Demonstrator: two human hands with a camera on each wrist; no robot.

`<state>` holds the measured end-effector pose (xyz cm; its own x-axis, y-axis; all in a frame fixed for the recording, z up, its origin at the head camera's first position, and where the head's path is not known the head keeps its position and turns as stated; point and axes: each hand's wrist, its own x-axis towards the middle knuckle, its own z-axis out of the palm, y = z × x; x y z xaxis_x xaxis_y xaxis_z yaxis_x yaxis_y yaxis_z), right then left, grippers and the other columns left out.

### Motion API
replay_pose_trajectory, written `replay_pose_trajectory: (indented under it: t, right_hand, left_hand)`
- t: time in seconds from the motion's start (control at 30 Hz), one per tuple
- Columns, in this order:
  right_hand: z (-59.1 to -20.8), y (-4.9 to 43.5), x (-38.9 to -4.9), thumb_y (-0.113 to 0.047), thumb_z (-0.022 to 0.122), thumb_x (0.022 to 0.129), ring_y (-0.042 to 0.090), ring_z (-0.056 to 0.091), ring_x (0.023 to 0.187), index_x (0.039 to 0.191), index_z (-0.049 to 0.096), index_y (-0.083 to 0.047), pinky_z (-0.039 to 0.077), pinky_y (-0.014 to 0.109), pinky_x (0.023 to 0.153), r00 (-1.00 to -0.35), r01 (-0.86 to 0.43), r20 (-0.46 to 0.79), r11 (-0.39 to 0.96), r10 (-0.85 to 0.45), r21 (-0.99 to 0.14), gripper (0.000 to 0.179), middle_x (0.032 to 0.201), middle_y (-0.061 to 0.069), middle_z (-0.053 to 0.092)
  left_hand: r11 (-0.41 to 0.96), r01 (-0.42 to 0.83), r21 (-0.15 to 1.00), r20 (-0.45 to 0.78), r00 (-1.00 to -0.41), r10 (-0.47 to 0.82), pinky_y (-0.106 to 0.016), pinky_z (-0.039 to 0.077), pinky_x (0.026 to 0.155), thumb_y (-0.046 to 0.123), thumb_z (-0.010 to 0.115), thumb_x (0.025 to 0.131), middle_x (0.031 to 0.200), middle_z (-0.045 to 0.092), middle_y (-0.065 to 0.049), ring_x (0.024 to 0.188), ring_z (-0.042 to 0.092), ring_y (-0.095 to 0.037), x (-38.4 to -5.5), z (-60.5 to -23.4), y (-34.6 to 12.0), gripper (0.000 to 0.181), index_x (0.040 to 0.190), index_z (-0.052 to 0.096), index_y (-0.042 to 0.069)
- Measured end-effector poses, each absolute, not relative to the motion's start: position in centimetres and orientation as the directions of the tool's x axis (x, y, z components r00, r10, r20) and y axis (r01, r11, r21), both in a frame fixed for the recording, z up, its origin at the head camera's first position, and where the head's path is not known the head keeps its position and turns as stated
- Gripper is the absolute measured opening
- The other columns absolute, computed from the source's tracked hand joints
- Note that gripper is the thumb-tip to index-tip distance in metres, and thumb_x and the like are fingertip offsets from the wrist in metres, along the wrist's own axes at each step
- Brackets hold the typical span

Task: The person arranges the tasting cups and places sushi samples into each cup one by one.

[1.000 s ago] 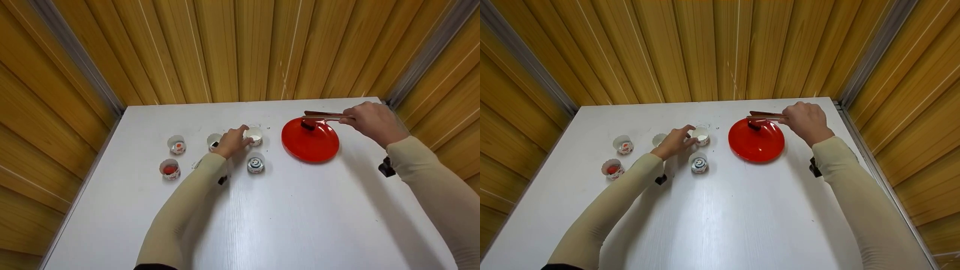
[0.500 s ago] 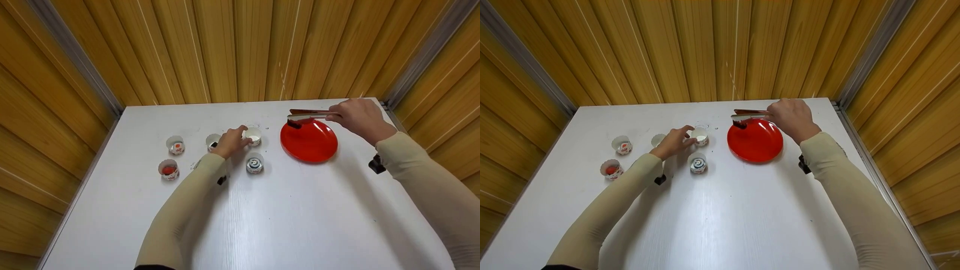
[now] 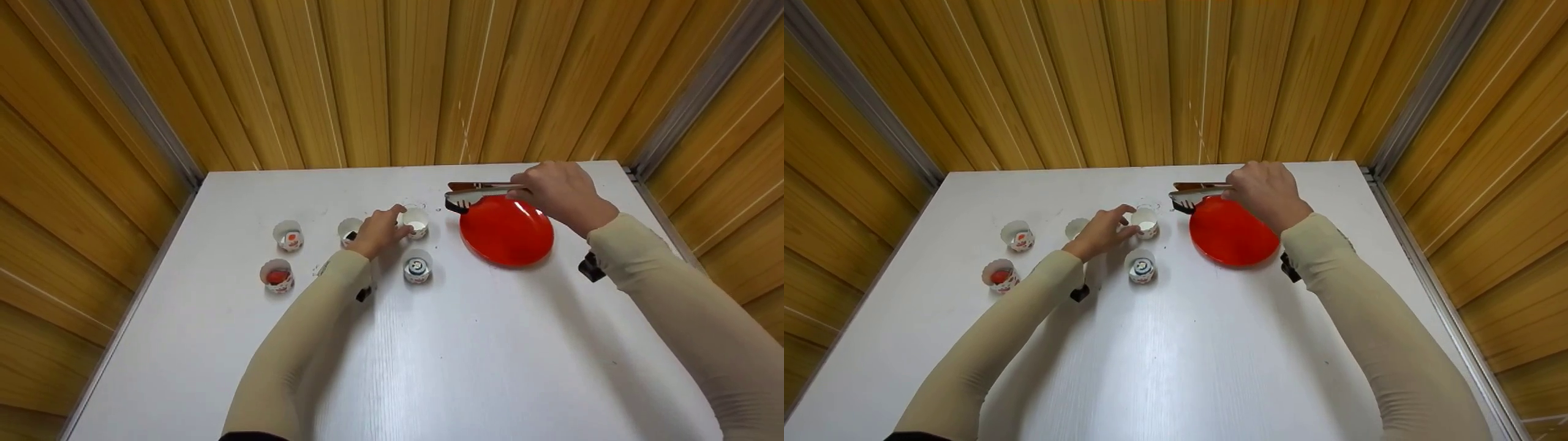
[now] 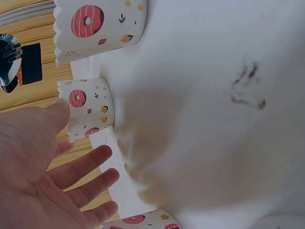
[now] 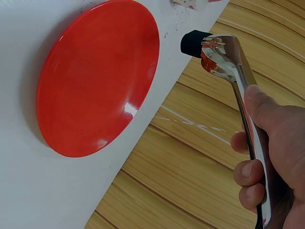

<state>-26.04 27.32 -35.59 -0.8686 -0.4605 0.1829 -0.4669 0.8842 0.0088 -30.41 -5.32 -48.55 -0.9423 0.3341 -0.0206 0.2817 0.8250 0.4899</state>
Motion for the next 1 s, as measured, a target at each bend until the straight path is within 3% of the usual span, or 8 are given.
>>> replay_pose_trajectory:
  t: [0.27,0.4,0.6,1.0]
  right_hand:
    - [-35.8,25.3,-26.4,-0.021,0.08,0.091,0.018,0.046,0.053,0.087,0.075,-0.014,0.034,0.029,0.045,-0.817,-0.534,0.24,0.845,-0.524,0.026,0.01,0.06,-0.001,0.055]
    - [-36.2,24.1,-26.7,-0.022,0.081,0.091,0.017,0.043,0.051,0.091,0.077,-0.014,0.033,0.029,0.045,-0.794,-0.565,0.254,0.825,-0.552,0.024,0.009,0.059,-0.002,0.054]
    - [-36.9,22.3,-27.1,-0.023,0.079,0.092,0.016,0.046,0.053,0.095,0.079,-0.013,0.036,0.03,0.047,-0.798,-0.575,0.218,0.818,-0.562,0.005,0.011,0.062,-0.001,0.059]
    - [-37.8,21.4,-27.4,-0.024,0.078,0.093,0.018,0.05,0.056,0.1,0.079,-0.012,0.04,0.03,0.049,-0.819,-0.557,0.184,0.83,-0.543,-0.032,0.013,0.069,0.001,0.067]
  left_hand:
    - [0.825,0.308,0.474,0.008,-0.939,0.345,-0.045,0.054,0.089,0.032,0.067,0.102,0.113,0.072,-0.017,0.102,0.069,-0.03,-30.2,-48.3,-5.4,0.048,0.142,0.057,0.008]
    - [0.825,0.306,0.475,0.007,-0.939,0.344,-0.045,0.054,0.091,0.032,0.067,0.101,0.115,0.071,-0.017,0.104,0.069,-0.031,-30.3,-48.3,-5.4,0.048,0.142,0.057,0.008]
    - [0.824,0.276,0.496,-0.025,-0.943,0.331,-0.045,0.053,0.095,0.034,0.068,0.101,0.122,0.07,-0.017,0.111,0.068,-0.031,-30.5,-48.6,-5.3,0.053,0.145,0.054,0.009]
    - [0.817,0.29,0.498,-0.003,-0.942,0.337,-0.046,0.053,0.092,0.035,0.068,0.1,0.117,0.071,-0.016,0.107,0.068,-0.032,-30.6,-48.8,-5.5,0.051,0.142,0.057,0.009]
